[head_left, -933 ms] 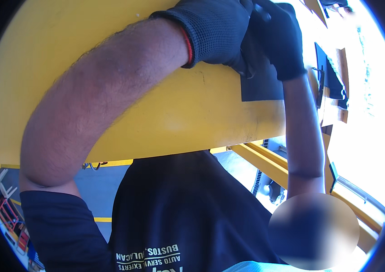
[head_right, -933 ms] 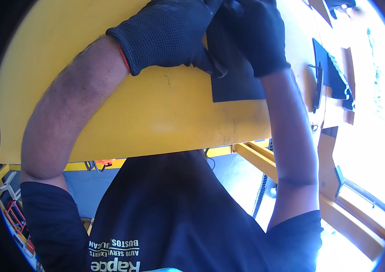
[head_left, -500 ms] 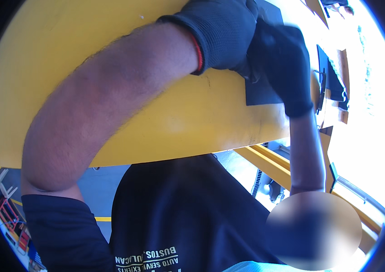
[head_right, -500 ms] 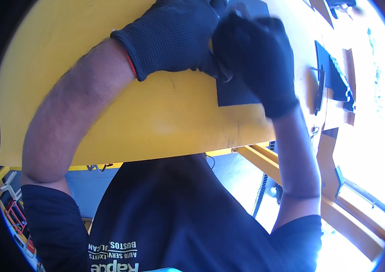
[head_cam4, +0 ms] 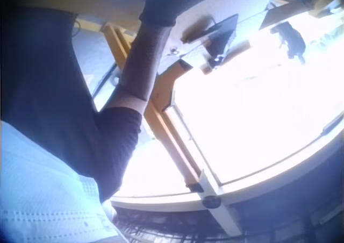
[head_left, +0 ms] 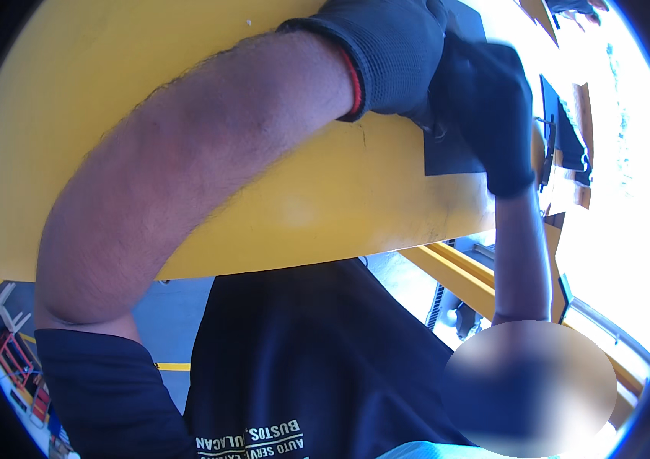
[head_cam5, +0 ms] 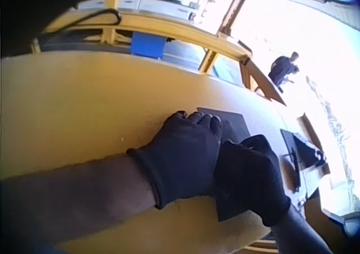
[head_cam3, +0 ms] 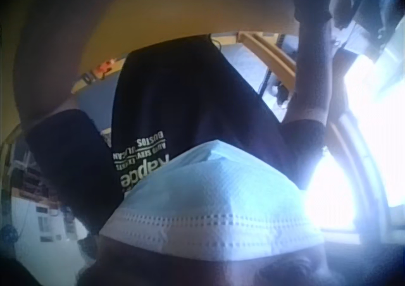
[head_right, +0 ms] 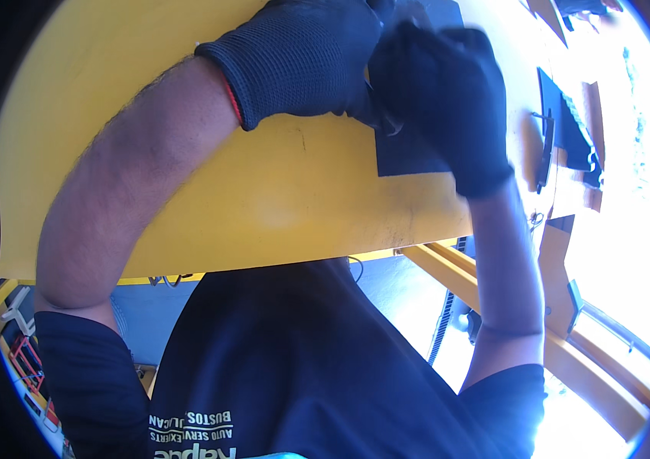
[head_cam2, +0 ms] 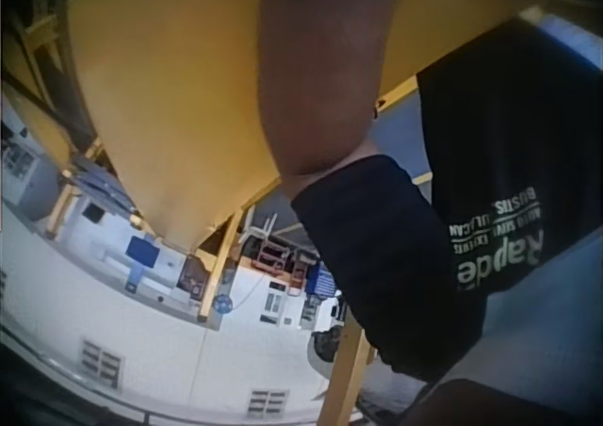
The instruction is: The person sands multiple brake pads on a yellow workbench using a piece of sandpaper. They handle each pad individually, flip them to sand different sides, and place them back on the bench after finishing.
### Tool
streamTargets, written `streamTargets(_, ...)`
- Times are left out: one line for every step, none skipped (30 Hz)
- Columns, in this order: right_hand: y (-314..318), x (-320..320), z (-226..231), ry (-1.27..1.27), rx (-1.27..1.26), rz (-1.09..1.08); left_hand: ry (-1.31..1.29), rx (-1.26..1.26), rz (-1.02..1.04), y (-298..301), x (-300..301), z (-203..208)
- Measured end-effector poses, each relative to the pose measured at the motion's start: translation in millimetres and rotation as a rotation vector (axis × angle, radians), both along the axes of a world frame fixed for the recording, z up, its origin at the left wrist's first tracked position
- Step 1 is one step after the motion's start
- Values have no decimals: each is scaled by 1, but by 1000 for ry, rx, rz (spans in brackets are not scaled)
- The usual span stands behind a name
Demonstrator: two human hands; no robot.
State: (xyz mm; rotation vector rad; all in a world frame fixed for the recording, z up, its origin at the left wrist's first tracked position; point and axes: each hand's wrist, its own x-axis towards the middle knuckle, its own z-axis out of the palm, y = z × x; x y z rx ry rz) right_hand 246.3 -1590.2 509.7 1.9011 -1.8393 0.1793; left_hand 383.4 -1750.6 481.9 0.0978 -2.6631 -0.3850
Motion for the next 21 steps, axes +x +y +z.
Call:
streamTargets(-8, -17, -12, -215, 19, -59, 8, -3, -10, 2, -1, -6)
streamTargets(-15, -31, -16, -416, 11, -128, 28, -10, -27, 4, 0, -4)
streamTargets(-9, -45, -24, -433, 0, -141, 57, -15, -25, 4, 7, 2)
streamTargets(-6, -54, -31, -453, -10, -142, 44, -8, -19, 2, 10, 7)
streamTargets(-2, -61, -36, -472, -19, -144, 29, -4, -20, 2, 13, 11)
streamTargets(10, -28, -15, -332, -9, -156, -2, 24, -66, 0, 10, 17)
streamTargets(8, 0, -6, -225, -4, -96, -44, 24, -30, -3, 12, 16)
streamTargets(13, 9, -13, -165, -29, -35, -83, 27, 9, -6, 15, 15)
streamTargets(16, 7, -9, -61, -7, -7, -84, 18, 6, -2, 11, 15)
streamTargets(15, 5, -6, 37, 9, 42, -82, 9, 14, 1, 12, 15)
streamTargets(6, -6, -6, -98, 32, -73, -74, -2, 11, 4, 10, 15)
streamTargets(-6, -21, -8, -235, 53, -185, -55, -9, 4, 5, 8, 15)
streamTargets(-16, -29, -11, -376, 80, -266, -42, -12, 29, 4, 10, 12)
streamTargets(-12, -28, -9, -324, 58, -222, 21, 22, 10, 2, 4, 5)
streamTargets(-7, -23, -7, -271, 38, -179, 84, 56, -9, -1, -2, -3)
streamTargets(-5, -21, -10, -229, 19, -112, 76, 56, -2, -2, -2, -4)
streamTargets(1, -19, -7, -84, 37, 35, 73, 58, -2, -3, 1, 4)
streamTargets(9, -17, -3, 63, 41, 179, 10, 30, 2, 0, 8, 11)
streamTargets(20, -8, -4, -30, 45, 73, -39, 11, 9, 1, 9, 14)
streamTargets(29, 0, -8, -125, 49, -33, -87, -6, 14, 3, 10, 16)
streamTargets(26, -11, -12, -58, 25, 48, -121, -9, 29, 3, 4, 9)
